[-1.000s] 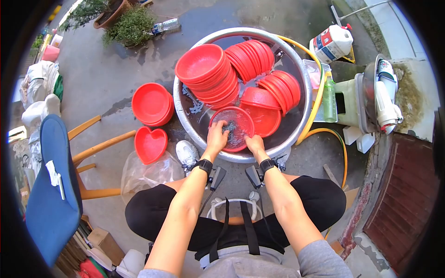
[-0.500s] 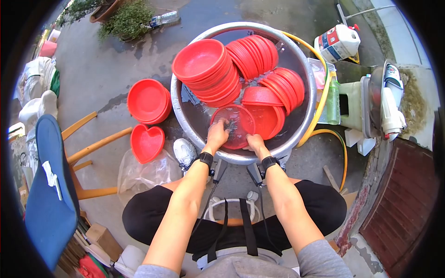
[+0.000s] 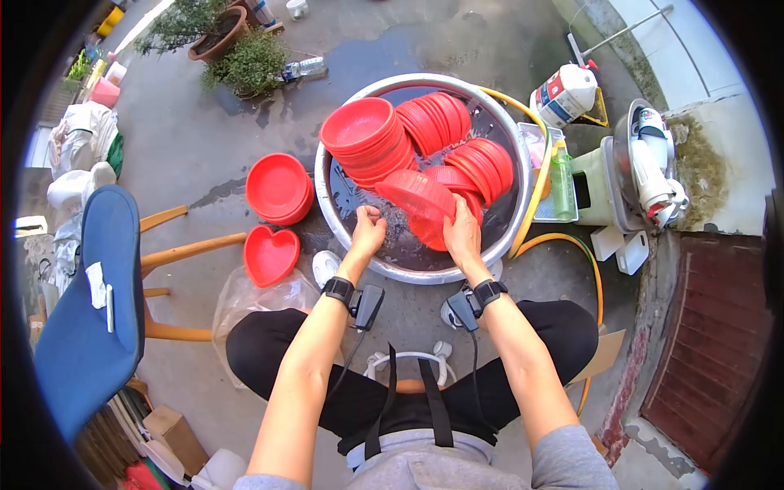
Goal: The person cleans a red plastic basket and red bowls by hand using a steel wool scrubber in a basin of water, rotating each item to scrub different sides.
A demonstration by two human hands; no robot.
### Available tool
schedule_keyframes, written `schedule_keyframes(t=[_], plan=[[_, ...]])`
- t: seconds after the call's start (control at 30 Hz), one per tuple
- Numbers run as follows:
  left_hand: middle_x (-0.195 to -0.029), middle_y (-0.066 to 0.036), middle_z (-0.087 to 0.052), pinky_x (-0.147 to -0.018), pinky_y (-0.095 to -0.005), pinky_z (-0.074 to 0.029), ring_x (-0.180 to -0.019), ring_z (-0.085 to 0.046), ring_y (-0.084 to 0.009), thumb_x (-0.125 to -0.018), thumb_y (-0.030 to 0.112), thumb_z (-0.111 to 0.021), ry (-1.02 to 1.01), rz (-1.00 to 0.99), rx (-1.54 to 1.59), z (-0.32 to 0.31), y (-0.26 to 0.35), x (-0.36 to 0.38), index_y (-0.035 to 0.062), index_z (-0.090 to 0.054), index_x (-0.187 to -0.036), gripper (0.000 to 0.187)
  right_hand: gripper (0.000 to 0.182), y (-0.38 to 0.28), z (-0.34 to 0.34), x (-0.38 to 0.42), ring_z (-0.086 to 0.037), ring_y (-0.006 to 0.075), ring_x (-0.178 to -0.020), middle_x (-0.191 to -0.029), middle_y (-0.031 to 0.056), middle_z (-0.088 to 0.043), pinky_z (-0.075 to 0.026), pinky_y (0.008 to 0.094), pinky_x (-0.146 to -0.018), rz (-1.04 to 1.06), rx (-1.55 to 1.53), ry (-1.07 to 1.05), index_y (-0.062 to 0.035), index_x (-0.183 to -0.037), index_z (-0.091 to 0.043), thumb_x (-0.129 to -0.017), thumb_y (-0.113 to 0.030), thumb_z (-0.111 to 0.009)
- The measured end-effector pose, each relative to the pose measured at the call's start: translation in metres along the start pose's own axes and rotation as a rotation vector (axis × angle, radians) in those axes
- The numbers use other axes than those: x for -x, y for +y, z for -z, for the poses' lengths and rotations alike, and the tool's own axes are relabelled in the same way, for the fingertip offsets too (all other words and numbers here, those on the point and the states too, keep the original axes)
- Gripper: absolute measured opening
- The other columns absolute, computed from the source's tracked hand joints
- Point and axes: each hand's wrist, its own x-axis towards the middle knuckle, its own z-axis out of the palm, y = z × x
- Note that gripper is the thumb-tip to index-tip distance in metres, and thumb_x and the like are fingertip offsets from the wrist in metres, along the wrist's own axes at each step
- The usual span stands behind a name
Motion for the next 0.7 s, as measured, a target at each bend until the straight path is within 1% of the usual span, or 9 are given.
schedule_keyframes(t=[0.03,0.07,0.13,0.23,0.3,0.37,0.53,0.67,0.7], plan=[[-0.093,-0.015,-0.064,-0.080,-0.0381,-0.049,-0.086,-0.065,-0.0277,-0.086,0.017,-0.061,0.044,-0.099,-0.027,0.003,0.006,0.000,0.0036,-0.045,-0.111,0.032,0.040,-0.006,0.006,-0.004,-0.061,0.0417,-0.102,-0.115,0.0228,-0.061,-0.050,0.0484,-0.085,0.012,-0.002,0.008,-0.0053,-0.126,-0.052,-0.086,-0.005,-0.056],[-0.088,-0.016,-0.065,-0.078,-0.0397,-0.050,-0.083,-0.066,-0.0297,-0.087,0.020,-0.062,0.062,-0.177,-0.056,0.008,0.012,-0.002,0.0019,-0.045,-0.111,0.035,0.042,-0.012,0.012,-0.008,-0.061,0.0410,-0.103,-0.116,0.0228,-0.061,-0.050,0.0480,-0.086,0.128,0.040,0.055,-0.0045,-0.127,-0.052,-0.085,-0.004,-0.055],[-0.088,-0.017,-0.066,-0.077,-0.0404,-0.050,-0.083,-0.067,-0.0312,-0.087,0.021,-0.062,0.086,-0.242,-0.068,0.020,0.039,-0.002,0.0016,-0.044,-0.112,0.036,0.044,-0.031,0.030,-0.014,-0.061,0.0397,-0.103,-0.117,0.0224,-0.061,-0.050,0.0468,-0.087,0.305,0.107,0.102,-0.0023,-0.129,-0.051,-0.085,-0.002,-0.053],[-0.087,-0.019,-0.067,-0.077,-0.0423,-0.050,-0.084,-0.068,-0.0342,-0.088,0.021,-0.060,0.113,-0.290,-0.104,0.044,0.095,0.015,0.0009,-0.043,-0.116,0.038,0.042,-0.056,0.054,-0.022,-0.061,0.0399,-0.104,-0.118,0.0226,-0.061,-0.050,0.0469,-0.088,0.387,0.078,0.160,-0.0023,-0.127,-0.052,-0.085,-0.002,-0.053],[-0.088,-0.018,-0.066,-0.077,-0.0417,-0.050,-0.086,-0.067,-0.0333,-0.088,0.019,-0.060,0.139,-0.277,-0.094,0.057,0.103,0.002,0.0009,-0.044,-0.117,0.037,0.040,-0.073,0.075,-0.026,-0.061,0.0403,-0.104,-0.116,0.0233,-0.061,-0.050,0.0469,-0.088,0.340,0.029,0.148,-0.0016,-0.126,-0.053,-0.086,-0.004,-0.055],[-0.092,-0.014,-0.065,-0.077,-0.0366,-0.050,-0.085,-0.065,-0.0240,-0.090,0.017,-0.058,0.104,-0.226,-0.024,0.072,0.134,0.020,0.0015,-0.048,-0.119,0.035,0.038,-0.089,0.094,-0.025,-0.061,0.0409,-0.103,-0.114,0.0235,-0.063,-0.050,0.0468,-0.088,0.159,0.018,0.126,-0.0011,-0.124,-0.055,-0.086,-0.007,-0.056],[-0.096,-0.010,-0.065,-0.079,-0.0337,-0.049,-0.088,-0.064,-0.0208,-0.091,0.022,-0.062,0.079,-0.293,0.071,0.078,0.148,0.026,0.0029,-0.050,-0.120,0.037,0.045,-0.099,0.115,-0.035,-0.060,0.0410,-0.107,-0.113,0.0242,-0.063,-0.048,0.0444,-0.093,0.248,-0.041,0.192,-0.0030,-0.131,-0.049,-0.087,-0.003,-0.055],[-0.101,-0.015,-0.067,-0.084,-0.0353,-0.049,-0.092,-0.066,-0.0251,-0.089,0.025,-0.063,0.118,-0.364,-0.078,0.068,0.168,0.037,0.0034,-0.043,-0.133,0.053,0.050,-0.115,0.123,-0.030,-0.059,0.0406,-0.110,-0.120,0.0239,-0.060,-0.048,0.0440,-0.093,0.339,0.054,0.211,-0.0055,-0.134,-0.047,-0.085,0.000,-0.056],[-0.104,-0.016,-0.068,-0.086,-0.0352,-0.049,-0.096,-0.066,-0.0262,-0.089,0.024,-0.063,0.235,-0.543,-0.107,0.066,0.170,0.035,0.0040,-0.045,-0.134,0.052,0.052,-0.123,0.126,-0.026,-0.058,0.0403,-0.111,-0.123,0.0232,-0.058,-0.048,0.0437,-0.093,0.396,0.122,0.173,-0.0065,-0.134,-0.047,-0.084,0.000,-0.057]])
